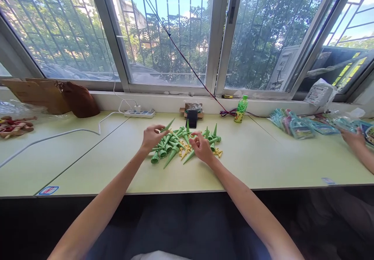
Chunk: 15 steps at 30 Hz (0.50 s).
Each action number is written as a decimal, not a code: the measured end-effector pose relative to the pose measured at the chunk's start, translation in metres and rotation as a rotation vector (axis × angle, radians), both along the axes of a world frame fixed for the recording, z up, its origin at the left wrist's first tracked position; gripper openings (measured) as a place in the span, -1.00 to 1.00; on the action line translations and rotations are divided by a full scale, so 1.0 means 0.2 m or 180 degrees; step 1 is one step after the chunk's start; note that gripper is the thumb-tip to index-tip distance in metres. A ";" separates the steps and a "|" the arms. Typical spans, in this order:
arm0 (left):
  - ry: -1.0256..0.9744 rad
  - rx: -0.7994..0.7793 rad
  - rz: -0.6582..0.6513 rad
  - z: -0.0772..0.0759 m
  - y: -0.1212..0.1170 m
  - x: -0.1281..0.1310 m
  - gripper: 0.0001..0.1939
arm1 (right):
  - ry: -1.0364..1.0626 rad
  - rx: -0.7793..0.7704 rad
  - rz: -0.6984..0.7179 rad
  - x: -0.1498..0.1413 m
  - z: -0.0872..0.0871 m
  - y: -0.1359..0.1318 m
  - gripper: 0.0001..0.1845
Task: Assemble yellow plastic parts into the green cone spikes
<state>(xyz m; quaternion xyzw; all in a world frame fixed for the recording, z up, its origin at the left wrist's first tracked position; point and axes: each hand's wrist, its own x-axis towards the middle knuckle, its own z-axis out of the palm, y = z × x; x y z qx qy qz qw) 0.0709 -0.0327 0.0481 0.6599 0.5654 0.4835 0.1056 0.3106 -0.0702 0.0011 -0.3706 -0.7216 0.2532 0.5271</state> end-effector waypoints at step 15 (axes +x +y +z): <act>-0.0083 -0.0676 0.0726 -0.12 0.17 -0.27 -0.82 | -0.0347 -0.0026 -0.0062 0.01 -0.02 0.01 -0.59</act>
